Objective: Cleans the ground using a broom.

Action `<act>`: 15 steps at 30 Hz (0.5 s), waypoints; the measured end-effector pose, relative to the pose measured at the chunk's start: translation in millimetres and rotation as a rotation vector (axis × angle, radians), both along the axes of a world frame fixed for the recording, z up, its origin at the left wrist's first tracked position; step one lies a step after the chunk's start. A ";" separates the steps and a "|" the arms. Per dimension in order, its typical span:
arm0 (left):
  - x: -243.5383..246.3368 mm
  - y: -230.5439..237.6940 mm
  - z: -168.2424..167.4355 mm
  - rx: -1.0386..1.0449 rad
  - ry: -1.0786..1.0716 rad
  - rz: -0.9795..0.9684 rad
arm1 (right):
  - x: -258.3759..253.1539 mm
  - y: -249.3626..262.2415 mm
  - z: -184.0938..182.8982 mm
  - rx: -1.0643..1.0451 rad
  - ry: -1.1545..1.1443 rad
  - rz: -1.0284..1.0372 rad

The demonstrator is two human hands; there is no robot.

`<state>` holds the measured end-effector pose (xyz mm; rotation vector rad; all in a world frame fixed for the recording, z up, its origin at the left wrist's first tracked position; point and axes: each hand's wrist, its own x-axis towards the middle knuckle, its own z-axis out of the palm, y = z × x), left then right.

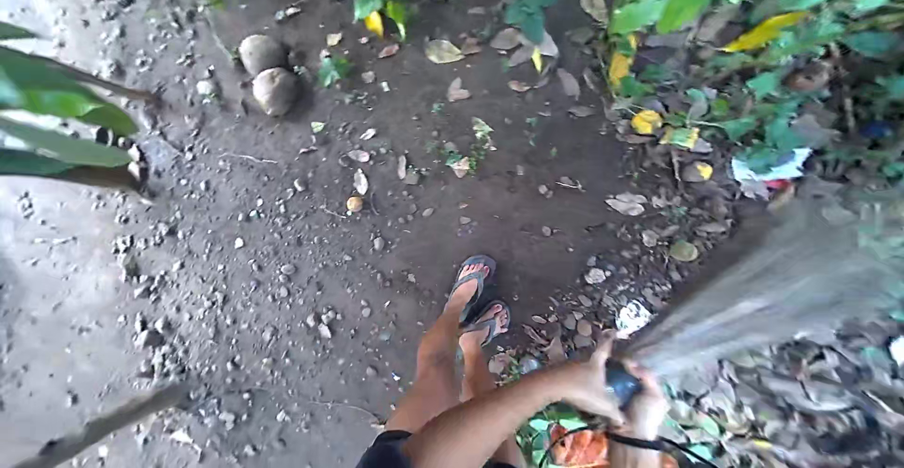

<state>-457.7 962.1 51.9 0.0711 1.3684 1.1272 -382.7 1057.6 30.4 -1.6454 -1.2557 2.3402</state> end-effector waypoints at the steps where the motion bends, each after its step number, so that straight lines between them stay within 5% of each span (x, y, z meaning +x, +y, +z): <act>1: 14.8 -31.0 -1.1 -0.044 -0.050 0.169 | -1.8 -24.8 -3.4 -0.064 -0.046 0.110; 9: 83.3 -221.4 28.3 -0.482 -0.128 1.257 | -47.8 -247.2 12.5 -0.325 -0.394 0.960; 15: 87.4 -413.1 20.8 -0.772 -0.031 1.528 | -59.8 -477.8 -13.4 -0.640 -0.405 1.317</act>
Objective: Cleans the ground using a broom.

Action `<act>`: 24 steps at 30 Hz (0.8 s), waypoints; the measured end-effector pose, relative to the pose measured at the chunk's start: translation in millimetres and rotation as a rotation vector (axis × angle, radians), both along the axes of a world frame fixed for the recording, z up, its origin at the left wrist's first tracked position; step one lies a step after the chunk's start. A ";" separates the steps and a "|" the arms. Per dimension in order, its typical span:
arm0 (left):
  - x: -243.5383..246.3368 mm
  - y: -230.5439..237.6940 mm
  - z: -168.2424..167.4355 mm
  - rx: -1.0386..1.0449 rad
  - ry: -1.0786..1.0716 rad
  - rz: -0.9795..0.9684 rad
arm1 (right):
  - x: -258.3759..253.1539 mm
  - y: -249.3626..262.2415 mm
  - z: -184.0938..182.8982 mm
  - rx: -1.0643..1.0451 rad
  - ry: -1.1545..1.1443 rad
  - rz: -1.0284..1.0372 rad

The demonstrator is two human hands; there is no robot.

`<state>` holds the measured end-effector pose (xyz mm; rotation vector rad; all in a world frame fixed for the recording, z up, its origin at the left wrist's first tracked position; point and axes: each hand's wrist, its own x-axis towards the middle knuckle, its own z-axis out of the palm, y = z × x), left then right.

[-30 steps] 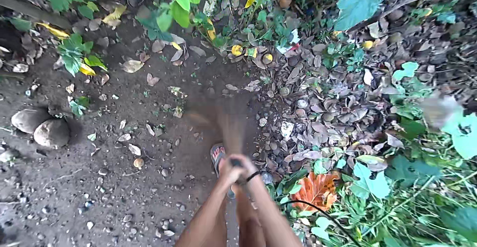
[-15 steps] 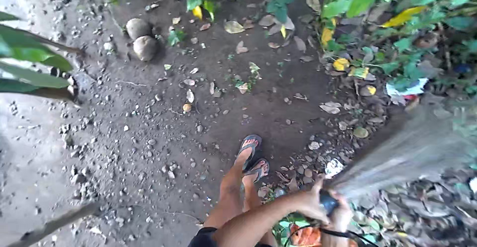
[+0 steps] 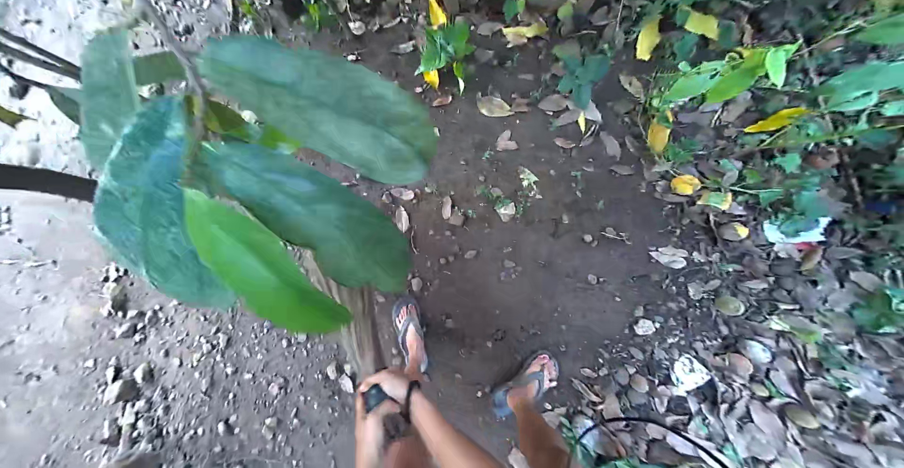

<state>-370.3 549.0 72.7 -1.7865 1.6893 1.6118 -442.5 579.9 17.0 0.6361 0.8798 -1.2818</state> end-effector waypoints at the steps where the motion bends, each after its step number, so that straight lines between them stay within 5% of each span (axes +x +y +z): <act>1: -13.0 -30.7 -13.0 -0.015 -0.046 -0.010 | -7.1 -31.5 -16.3 -0.016 0.008 0.004; 3: -51.9 -72.5 -39.6 0.061 -0.150 -0.102 | -32.4 -61.7 -48.3 -0.013 0.095 -0.020; 6: -121.5 -57.0 -72.2 0.325 -0.200 -0.449 | -64.2 -14.0 -79.9 0.133 0.232 -0.356; 9: -182.2 14.6 -91.9 0.557 -0.201 -1.066 | -76.1 69.4 -63.9 0.488 0.183 -0.933; 13: -217.4 59.3 -45.8 0.694 -0.071 -1.508 | -88.6 105.7 -12.0 1.016 0.145 -1.169; 16: -172.8 17.8 -26.1 0.682 0.095 -1.256 | -71.1 78.9 15.4 0.859 0.244 -1.084; 20: -112.2 -65.4 3.3 0.256 0.035 -0.650 | -74.3 -11.2 23.0 0.292 0.147 -0.622; 24: -143.0 -152.8 -39.7 -0.034 -0.063 -0.417 | -112.7 -139.9 -59.5 -0.095 -0.034 -0.467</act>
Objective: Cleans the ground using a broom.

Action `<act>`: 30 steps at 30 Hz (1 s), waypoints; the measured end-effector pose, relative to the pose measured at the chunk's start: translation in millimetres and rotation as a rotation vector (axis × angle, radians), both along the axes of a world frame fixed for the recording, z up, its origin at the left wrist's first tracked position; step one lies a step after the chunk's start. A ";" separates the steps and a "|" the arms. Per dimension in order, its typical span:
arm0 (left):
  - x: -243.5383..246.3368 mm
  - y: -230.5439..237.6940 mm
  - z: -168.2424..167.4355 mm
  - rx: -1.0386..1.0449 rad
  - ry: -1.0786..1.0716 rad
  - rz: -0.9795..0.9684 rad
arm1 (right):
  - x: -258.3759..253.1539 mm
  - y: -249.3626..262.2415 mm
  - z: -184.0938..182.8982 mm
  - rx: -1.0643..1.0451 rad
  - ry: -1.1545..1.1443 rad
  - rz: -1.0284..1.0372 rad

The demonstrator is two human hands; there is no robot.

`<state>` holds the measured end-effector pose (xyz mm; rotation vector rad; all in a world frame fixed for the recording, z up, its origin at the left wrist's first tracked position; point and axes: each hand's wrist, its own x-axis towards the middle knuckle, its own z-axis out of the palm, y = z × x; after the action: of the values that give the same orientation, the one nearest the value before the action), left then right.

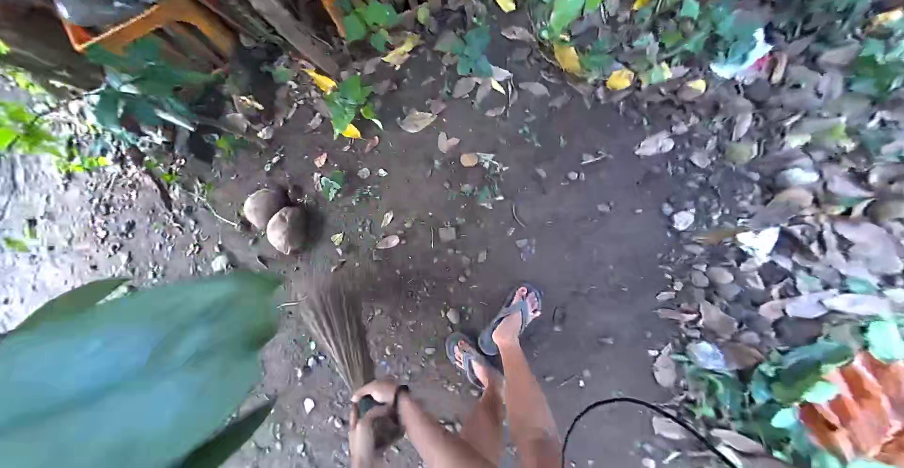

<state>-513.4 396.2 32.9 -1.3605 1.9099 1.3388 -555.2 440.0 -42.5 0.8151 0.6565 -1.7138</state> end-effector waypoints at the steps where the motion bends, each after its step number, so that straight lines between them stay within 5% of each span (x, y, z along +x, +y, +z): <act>1: -15.6 -10.7 -20.4 -0.005 -0.020 -0.028 | -11.9 -12.5 -24.4 -0.041 0.006 -0.008; 4: -62.6 26.5 -77.1 0.083 -0.108 -0.293 | -33.9 47.2 -63.9 0.033 0.001 -0.248; 7: -76.4 156.4 -107.2 0.263 -0.200 -0.703 | -6.2 187.9 -75.3 0.344 -0.108 -0.673; 10: -81.8 264.6 -105.5 0.613 -0.217 -0.967 | 12.7 293.4 -50.7 0.821 -0.191 -0.885; 13: -99.5 304.3 -96.5 0.890 -0.159 -1.227 | 15.7 326.2 -22.0 1.150 -0.155 -1.107; 15: -98.7 291.1 -65.7 0.899 -0.114 -1.268 | 20.4 314.7 11.6 1.157 -0.078 -1.103; 17: -76.2 234.8 -18.8 0.788 -0.130 -1.078 | 23.2 276.1 56.9 1.015 -0.068 -0.920; 20: -13.4 113.0 14.3 0.354 0.103 -0.738 | 14.5 204.9 84.6 0.507 -0.038 -0.471; 22: -16.9 71.1 33.6 0.104 0.058 -0.388 | -25.5 147.5 75.1 0.149 -0.046 -0.218; 26: -90.0 -5.3 -11.9 -0.096 -0.080 -0.038 | -101.5 9.7 -7.2 -0.066 -0.060 0.121; 28: -140.3 -14.1 -60.5 0.015 -0.087 -0.106 | -136.3 0.8 -58.8 0.006 -0.041 0.044; 30: -167.9 10.5 -68.4 0.094 -0.155 -0.320 | -135.9 36.1 -59.5 0.114 -0.145 -0.221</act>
<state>-681.3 406.7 -35.5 -1.0292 1.8419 1.1174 -691.1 476.0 -102.0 1.1157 0.5861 -1.8056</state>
